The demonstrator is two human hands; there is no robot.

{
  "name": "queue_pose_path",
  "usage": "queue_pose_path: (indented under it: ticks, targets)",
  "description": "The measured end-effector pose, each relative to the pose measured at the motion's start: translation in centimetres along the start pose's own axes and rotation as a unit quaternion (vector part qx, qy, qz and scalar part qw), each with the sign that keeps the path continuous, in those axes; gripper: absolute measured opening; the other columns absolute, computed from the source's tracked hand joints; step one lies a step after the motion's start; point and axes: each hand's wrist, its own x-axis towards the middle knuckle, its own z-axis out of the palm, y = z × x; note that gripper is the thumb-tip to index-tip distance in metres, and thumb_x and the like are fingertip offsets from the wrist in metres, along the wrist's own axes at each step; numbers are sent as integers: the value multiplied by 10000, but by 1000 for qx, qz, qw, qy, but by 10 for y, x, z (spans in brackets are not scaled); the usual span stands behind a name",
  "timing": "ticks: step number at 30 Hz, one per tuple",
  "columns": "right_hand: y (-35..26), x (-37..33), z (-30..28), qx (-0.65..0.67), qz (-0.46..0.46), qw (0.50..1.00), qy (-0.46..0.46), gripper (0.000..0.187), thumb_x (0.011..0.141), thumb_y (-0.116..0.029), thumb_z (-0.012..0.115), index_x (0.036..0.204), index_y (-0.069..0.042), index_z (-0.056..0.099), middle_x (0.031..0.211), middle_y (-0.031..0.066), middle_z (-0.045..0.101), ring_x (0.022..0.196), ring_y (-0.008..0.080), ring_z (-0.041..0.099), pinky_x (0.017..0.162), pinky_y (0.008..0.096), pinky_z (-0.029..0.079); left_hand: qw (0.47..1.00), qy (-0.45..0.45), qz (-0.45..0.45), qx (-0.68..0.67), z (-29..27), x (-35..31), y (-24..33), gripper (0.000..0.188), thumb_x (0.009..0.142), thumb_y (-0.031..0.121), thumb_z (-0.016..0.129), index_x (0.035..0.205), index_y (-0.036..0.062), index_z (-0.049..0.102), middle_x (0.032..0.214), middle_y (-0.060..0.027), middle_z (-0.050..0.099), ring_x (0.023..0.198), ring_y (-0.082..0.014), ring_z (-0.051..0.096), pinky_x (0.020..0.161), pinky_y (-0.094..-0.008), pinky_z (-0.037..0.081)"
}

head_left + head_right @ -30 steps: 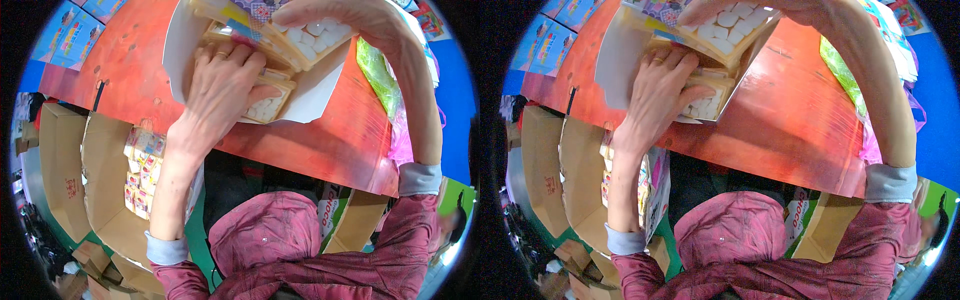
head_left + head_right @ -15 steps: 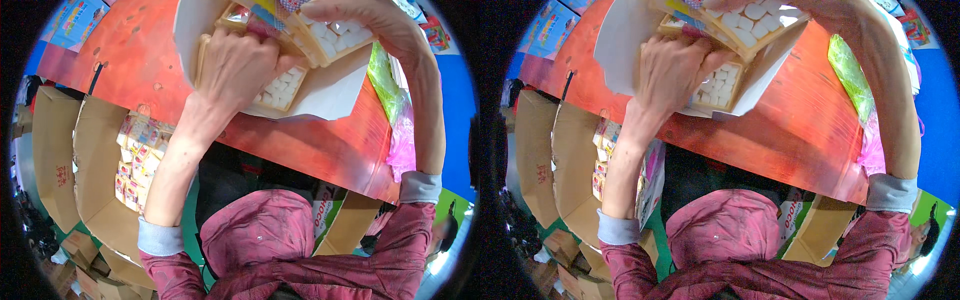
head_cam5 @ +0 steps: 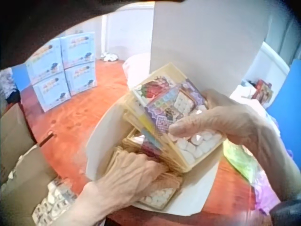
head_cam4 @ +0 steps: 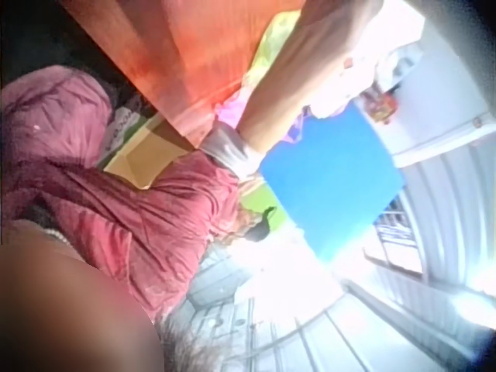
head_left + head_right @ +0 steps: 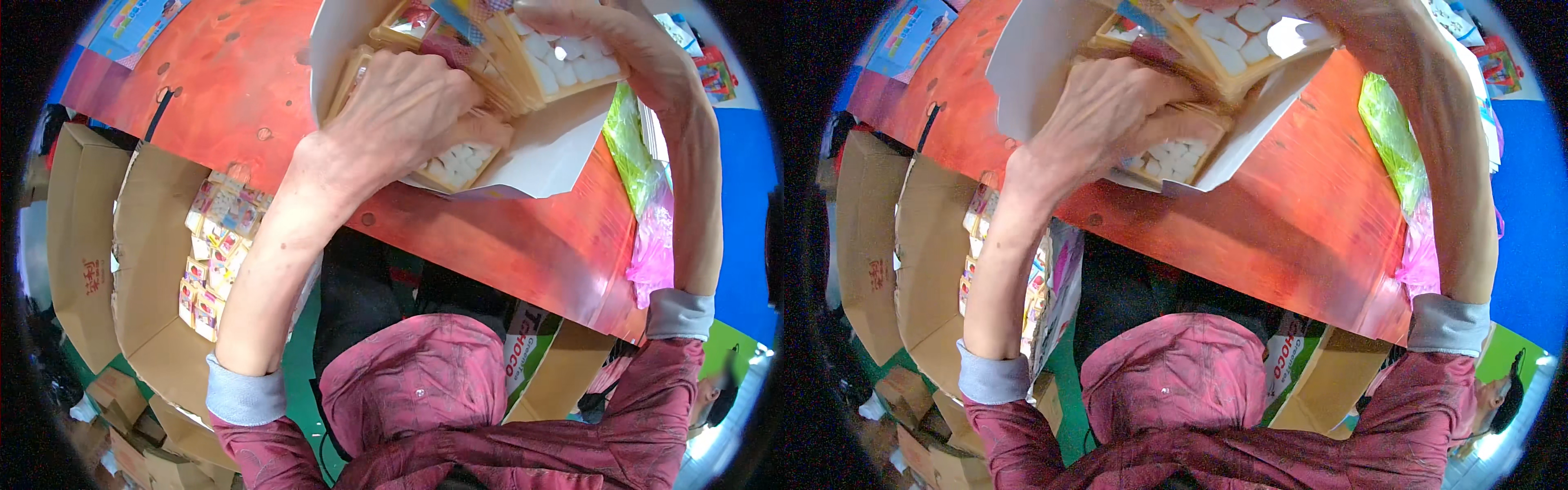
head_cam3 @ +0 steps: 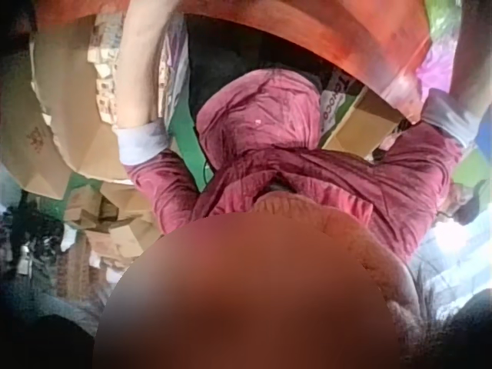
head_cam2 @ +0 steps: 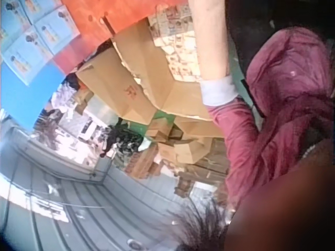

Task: Packaging small plastic trays of sweets into boxes and applying labels.

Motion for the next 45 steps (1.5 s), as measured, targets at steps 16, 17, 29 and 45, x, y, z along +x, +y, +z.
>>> queue_pose_path:
  ticks: [16, 17, 29, 45]
  targets:
    - [-2, -5, 5, 41, 19, 999, -15, 620, 648, -82, 807, 1170, 32, 491, 1017, 139, 630, 947, 209, 614, 870, 307, 484, 998, -35, -39, 35, 19, 7, 6, 492, 826, 483, 542, 701, 27, 676, 608, -163, 616, 604, -303, 633, 581, -390, 500]
    - [-2, -5, 5, 45, 10, 999, -12, 628, 648, -86, 807, 1175, 32, 487, 1019, 139, 629, 949, 209, 613, 872, 309, 483, 999, -6, -26, 33, 21, 7, 9, 492, 826, 483, 542, 701, 27, 676, 608, -163, 616, 604, -303, 633, 581, -390, 500]
    - [-5, 0, 4, -12, 31, 999, -25, 708, 614, -149, 834, 1199, 33, 479, 1037, 142, 624, 947, 209, 605, 869, 305, 465, 974, 102, 39, 198, 19, -16, 20, 168, 735, 152, 531, 737, 8, 617, 825, -165, 614, 823, -295, 596, 829, -429, 437]
    - [-30, 8, 21, -127, 144, 949, -249, 470, 690, -259, 790, 1057, -15, 627, 977, 103, 664, 898, 171, 621, 815, 273, 470, 994, 50, 3, 97, -1, -90, 38, 194, 674, 113, 551, 787, -38, 600, 984, -188, 540, 1015, -319, 504, 915, -397, 430]
